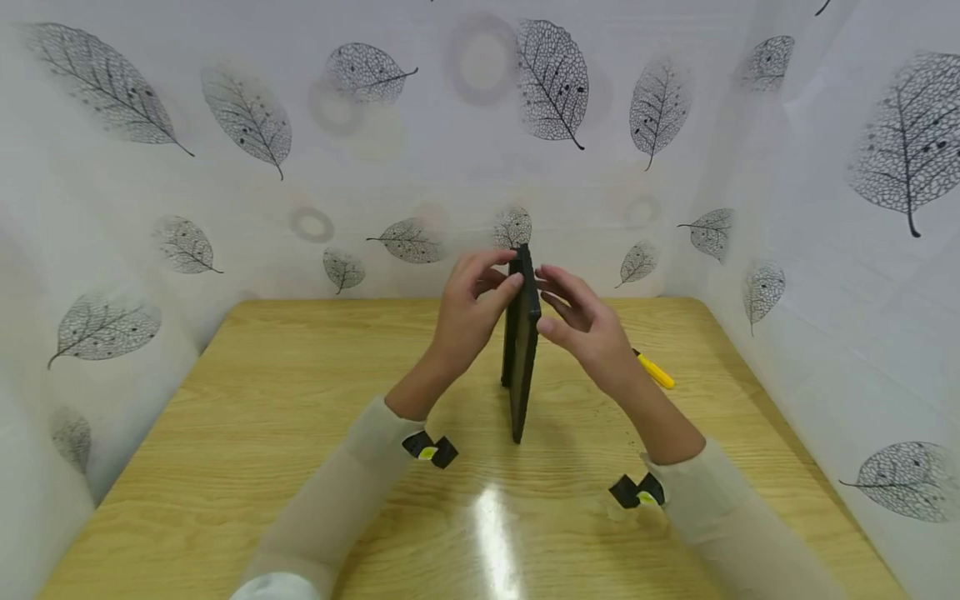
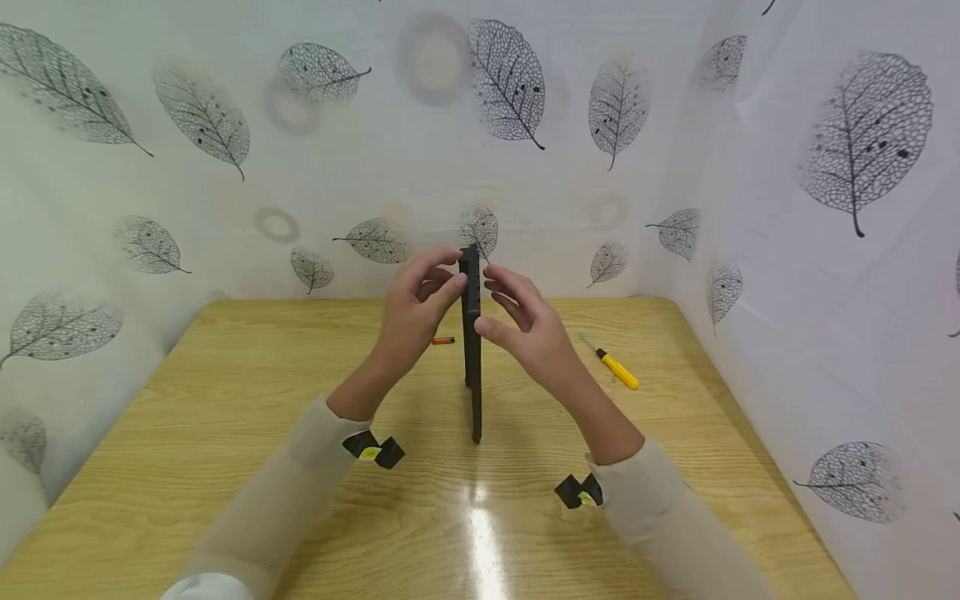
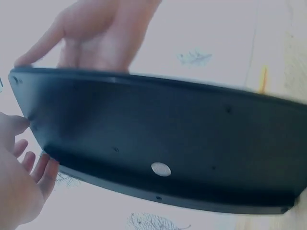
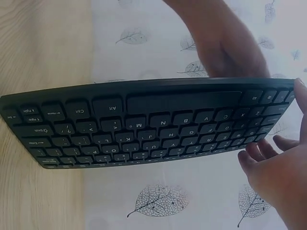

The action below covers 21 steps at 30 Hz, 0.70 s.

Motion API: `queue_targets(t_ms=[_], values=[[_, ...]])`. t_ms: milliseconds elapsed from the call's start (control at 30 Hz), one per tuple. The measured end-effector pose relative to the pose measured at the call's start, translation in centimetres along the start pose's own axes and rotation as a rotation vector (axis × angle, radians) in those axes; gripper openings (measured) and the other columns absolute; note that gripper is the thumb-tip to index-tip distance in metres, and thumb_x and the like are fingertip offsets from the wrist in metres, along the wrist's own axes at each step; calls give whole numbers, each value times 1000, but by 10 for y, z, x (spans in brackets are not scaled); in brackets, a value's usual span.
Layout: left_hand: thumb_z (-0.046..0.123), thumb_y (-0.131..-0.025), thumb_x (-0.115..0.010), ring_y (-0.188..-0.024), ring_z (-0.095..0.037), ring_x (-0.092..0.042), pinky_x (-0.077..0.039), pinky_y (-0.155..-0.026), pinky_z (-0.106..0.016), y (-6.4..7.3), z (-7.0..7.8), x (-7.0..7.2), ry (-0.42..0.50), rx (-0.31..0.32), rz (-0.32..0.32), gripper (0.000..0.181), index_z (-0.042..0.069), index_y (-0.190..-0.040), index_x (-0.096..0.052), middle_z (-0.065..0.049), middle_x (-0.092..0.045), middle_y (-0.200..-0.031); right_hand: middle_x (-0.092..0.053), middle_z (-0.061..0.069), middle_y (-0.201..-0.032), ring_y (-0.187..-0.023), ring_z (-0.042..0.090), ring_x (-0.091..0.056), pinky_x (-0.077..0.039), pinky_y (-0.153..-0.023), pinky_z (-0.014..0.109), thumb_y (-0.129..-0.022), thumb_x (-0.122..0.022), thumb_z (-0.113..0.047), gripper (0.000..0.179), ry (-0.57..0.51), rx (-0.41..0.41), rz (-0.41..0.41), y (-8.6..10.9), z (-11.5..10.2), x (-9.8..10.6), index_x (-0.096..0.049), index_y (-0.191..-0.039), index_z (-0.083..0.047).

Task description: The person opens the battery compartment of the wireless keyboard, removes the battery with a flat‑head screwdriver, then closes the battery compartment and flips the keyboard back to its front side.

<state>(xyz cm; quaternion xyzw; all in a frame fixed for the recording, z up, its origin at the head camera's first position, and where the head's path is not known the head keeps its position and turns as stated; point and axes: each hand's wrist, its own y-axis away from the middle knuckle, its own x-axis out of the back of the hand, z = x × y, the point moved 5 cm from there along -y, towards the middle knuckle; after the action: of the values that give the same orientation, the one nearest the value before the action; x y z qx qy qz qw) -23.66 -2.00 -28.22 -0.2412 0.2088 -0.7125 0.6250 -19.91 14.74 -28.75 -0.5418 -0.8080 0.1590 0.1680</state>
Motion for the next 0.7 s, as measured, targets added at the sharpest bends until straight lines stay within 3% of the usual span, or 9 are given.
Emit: queue_targets(t_ms=[133,267,500,700], values=[[17,-100,-64,-107,-20,-62,-55,-94,-34,10,10,3,51,25,-48,30,8,-129,-66,-9,-54,-126,-25,12,-165,-153,27,-27,-25,-122,34,-96,-71,-32,82,-17,-39,-39,-5,4,-2,-26,-160,-10],[19,-103,-61,-115,-20,-60,-55,-95,-36,18,17,6,63,65,-112,31,7,-130,-66,-7,-53,-132,-22,2,-167,-155,22,-19,-26,-122,36,-96,-70,-37,85,-9,-111,-102,-11,10,-5,-20,-162,-18],[17,-102,-61,-117,-19,-56,-51,-77,-28,27,22,15,56,114,-175,31,6,-130,-66,-2,-48,-143,-11,-2,-170,-157,22,-9,-16,-124,51,-82,-71,-66,112,0,-209,-171,-23,29,-10,-8,-164,-22],[17,-100,-65,-123,-23,-56,-57,-88,-31,34,20,25,102,162,-205,38,6,-136,-62,-1,-42,-148,-6,-2,-171,-157,29,-5,-23,-120,59,-69,-69,-80,128,42,-272,-210,-30,38,-21,-3,-164,-24]])
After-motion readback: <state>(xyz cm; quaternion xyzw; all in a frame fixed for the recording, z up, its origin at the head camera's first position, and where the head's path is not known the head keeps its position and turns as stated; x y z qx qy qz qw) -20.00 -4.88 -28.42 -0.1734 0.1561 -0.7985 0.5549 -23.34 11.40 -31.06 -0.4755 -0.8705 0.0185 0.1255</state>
